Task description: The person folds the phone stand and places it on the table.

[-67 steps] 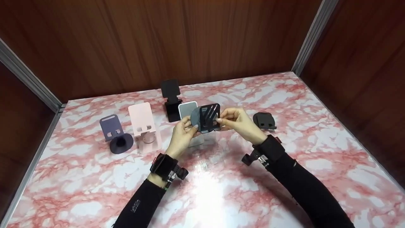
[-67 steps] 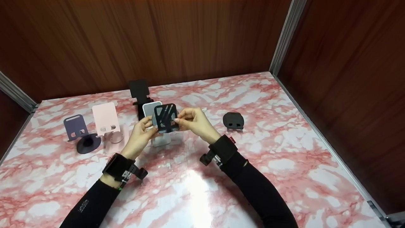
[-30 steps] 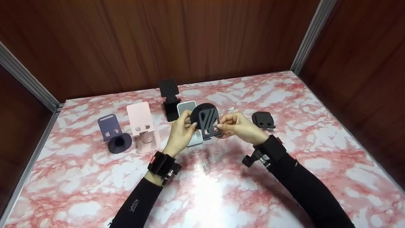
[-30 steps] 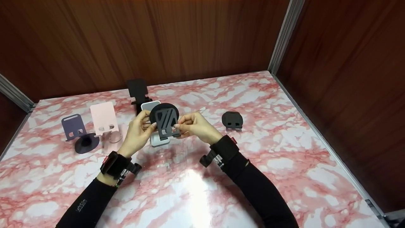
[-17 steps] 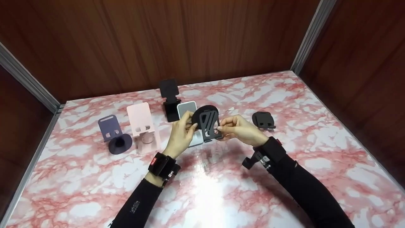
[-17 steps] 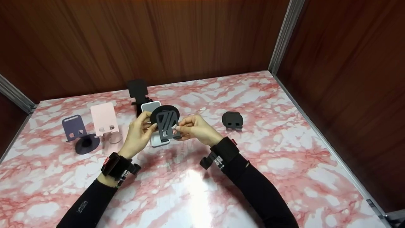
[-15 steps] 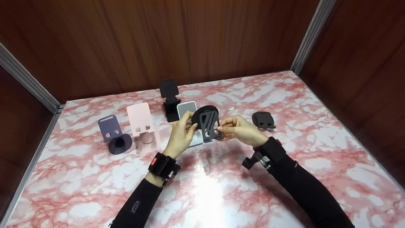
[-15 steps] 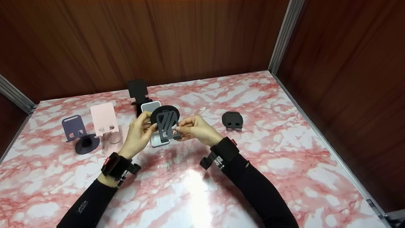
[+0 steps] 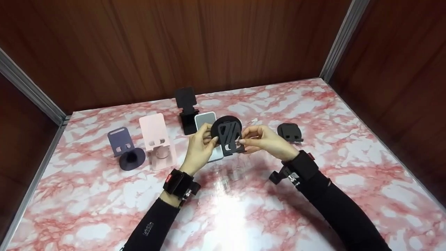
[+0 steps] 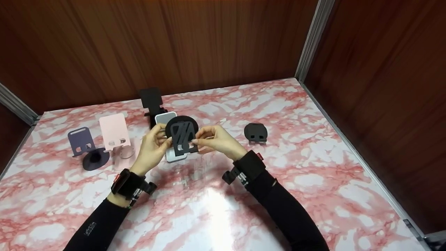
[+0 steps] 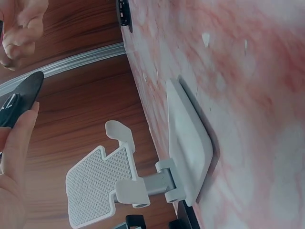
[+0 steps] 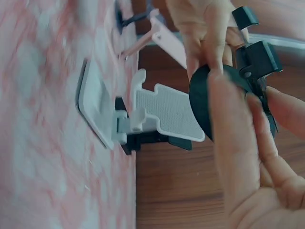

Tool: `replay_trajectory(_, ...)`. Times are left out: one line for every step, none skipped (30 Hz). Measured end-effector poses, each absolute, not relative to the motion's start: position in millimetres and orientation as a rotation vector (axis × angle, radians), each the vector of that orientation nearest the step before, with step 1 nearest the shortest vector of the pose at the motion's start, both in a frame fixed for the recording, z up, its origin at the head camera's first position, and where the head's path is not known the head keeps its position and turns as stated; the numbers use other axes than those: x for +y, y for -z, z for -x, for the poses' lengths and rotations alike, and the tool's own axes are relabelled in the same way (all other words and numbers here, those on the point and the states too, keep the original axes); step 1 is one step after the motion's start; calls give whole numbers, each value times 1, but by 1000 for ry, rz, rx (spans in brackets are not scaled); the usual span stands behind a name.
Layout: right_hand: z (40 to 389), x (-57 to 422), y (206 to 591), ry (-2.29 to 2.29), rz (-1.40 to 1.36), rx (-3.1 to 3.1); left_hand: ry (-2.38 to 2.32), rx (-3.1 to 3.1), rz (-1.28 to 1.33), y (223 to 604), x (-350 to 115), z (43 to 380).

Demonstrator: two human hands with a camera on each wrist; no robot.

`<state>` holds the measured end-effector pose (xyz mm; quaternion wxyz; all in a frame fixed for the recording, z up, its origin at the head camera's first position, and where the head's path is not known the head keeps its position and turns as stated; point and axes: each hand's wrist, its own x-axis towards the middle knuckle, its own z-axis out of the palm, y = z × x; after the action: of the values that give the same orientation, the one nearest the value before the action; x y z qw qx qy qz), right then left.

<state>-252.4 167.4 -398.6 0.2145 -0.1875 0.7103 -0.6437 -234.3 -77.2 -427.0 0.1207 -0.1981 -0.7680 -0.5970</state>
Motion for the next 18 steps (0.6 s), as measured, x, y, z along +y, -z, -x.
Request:
replay_trajectory(252, 167, 397, 1785, 514, 2003, 1777, -2244, 551, 427, -77, 234)
replay_trajectory(251, 167, 397, 1791, 505, 2031, 1809, -2246, 522, 427, -76, 235)
replay_trajectory(250, 167, 396, 1805, 500, 2048, 1848, -2245, 495, 427, -76, 235)
replay_trajectory(250, 166, 397, 1817, 500, 2067, 1888, -2242, 469, 427, -76, 235)
replay_trajectory(249, 166, 397, 1824, 500, 2093, 1929, -2237, 447, 427, -76, 235)
replay_trajectory(249, 165, 397, 1832, 497, 2115, 1964, -2232, 428, 427, -76, 235)
replay_trajectory(249, 164, 397, 1839, 494, 2134, 2000, -2226, 411, 427, -76, 234)
replay_trajectory(249, 163, 398, 1841, 490, 2147, 2039, -2220, 396, 427, -76, 234)
replay_trajectory(249, 163, 398, 1830, 490, 2163, 2072, -2212, 384, 427, -76, 234)
replay_trajectory(250, 163, 399, 1814, 486, 2176, 2095, -2207, 374, 427, -76, 234)
replay_trajectory(250, 163, 399, 1793, 482, 2182, 2113, -2205, 366, 427, -76, 234)
replay_trajectory(250, 163, 400, 1772, 477, 2181, 2126, -2203, 361, 428, -76, 234)
replay_trajectory(251, 163, 401, 1753, 472, 2178, 2135, -2201, 357, 428, -75, 234)
replay_trajectory(251, 163, 401, 1740, 466, 2173, 2138, -2203, 353, 429, -75, 234)
replay_trajectory(252, 162, 402, 1734, 460, 2164, 2139, -2207, 350, 429, -75, 234)
replay_trajectory(253, 162, 404, 1741, 449, 2146, 2143, -2217, 343, 429, -75, 234)
replay_trajectory(253, 162, 405, 1762, 438, 2114, 2147, -2231, 336, 429, -75, 234)
replay_trajectory(253, 162, 406, 1798, 428, 2070, 2159, -2242, 329, 429, -75, 235)
